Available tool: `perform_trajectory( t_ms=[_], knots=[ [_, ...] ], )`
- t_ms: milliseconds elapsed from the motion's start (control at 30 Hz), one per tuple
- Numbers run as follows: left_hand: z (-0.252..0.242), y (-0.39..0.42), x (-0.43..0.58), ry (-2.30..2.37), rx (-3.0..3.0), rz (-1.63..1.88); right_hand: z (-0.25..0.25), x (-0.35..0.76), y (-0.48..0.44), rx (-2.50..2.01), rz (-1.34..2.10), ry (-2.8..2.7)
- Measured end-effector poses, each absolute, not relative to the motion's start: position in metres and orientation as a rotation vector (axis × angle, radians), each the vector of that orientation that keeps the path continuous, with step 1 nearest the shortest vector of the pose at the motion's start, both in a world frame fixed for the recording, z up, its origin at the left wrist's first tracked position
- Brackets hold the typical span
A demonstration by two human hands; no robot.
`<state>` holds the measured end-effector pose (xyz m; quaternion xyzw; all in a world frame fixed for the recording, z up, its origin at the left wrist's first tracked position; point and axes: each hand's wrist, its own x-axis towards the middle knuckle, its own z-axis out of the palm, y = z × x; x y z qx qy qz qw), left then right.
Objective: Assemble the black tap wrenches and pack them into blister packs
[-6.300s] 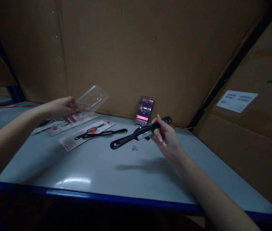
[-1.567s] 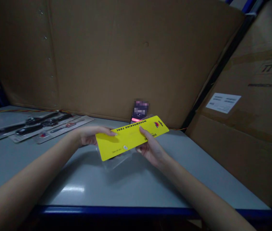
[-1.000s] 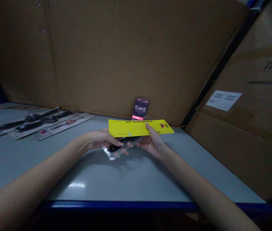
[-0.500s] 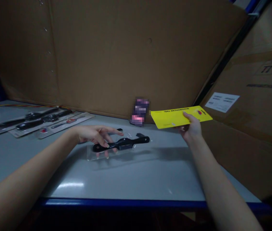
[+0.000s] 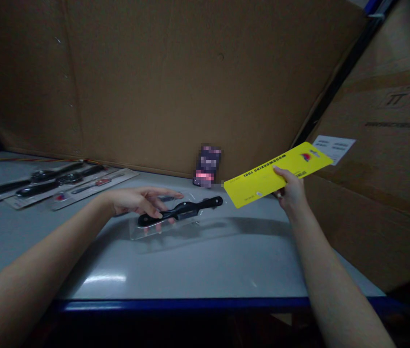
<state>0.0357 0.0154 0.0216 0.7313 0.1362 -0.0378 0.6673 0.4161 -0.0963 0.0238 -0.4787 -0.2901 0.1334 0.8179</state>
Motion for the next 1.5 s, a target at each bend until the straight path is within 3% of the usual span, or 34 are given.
perform_trajectory(
  t_ms=[1000, 1500],
  knots=[
    [0.028, 0.013, 0.035, 0.292, 1.663, 0.002, 0.021, 0.403, -0.093, -0.926, 0.289, -0.703],
    [0.021, 0.008, 0.043, 0.255, 1.494, 0.092, 0.002, 0.308, -0.089, -0.969, 0.730, -1.014]
  ],
)
